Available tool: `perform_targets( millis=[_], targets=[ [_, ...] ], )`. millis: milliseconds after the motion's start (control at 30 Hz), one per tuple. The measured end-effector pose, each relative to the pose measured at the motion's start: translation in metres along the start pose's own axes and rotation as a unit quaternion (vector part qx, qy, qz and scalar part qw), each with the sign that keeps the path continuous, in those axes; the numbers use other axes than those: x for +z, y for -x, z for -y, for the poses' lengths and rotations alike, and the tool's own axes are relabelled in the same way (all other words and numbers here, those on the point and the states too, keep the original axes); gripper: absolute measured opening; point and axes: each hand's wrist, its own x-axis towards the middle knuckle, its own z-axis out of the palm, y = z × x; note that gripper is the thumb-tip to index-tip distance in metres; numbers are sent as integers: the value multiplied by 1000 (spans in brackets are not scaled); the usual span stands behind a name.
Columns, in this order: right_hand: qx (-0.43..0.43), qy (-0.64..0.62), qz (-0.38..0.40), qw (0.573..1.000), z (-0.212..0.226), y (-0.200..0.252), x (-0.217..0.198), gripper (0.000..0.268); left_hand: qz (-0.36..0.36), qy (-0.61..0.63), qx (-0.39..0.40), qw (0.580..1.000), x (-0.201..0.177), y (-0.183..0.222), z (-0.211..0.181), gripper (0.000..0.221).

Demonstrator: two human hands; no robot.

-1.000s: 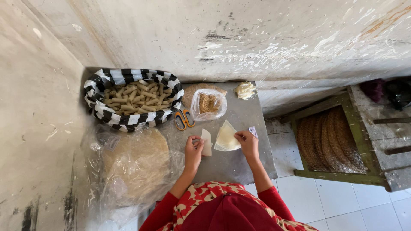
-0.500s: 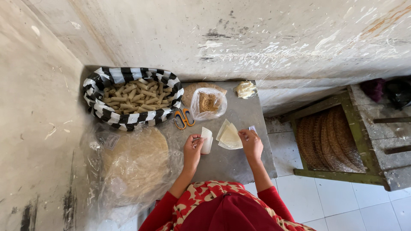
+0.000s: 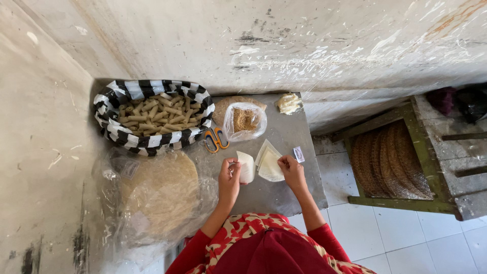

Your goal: The person places portions of a granular filling by hand onto individual wrapper sheets, then folds and rolls the sheets around the filling to create uniform cylinders.

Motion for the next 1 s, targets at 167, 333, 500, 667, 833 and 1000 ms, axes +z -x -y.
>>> perform_targets(
  millis=[167, 333, 500, 667, 833, 1000],
  targets=[
    [-58, 9, -47, 997, -8, 4, 5, 13, 35, -17, 9, 999, 10, 14, -30, 21],
    [-126, 76, -94, 985, 13, 13, 0, 21, 125, -89, -44, 987, 19, 21, -32, 23],
    [-129, -153, -38, 979, 13, 19, -5, 23, 178, -11, -103, 979, 40, 10, 26, 22],
    [24, -59, 77, 995, -6, 18, 0, 18, 101, -236, 43, 966, 43, -12, 61, 25],
    [-98, 16, -38, 994, 7, 24, 8, 18, 97, -397, 148, 901, 51, -9, 42, 29],
    [-112, 43, -69, 990, 31, 25, 0, 21, 58, -493, 269, 825, 61, -7, 20, 29]
  ],
)
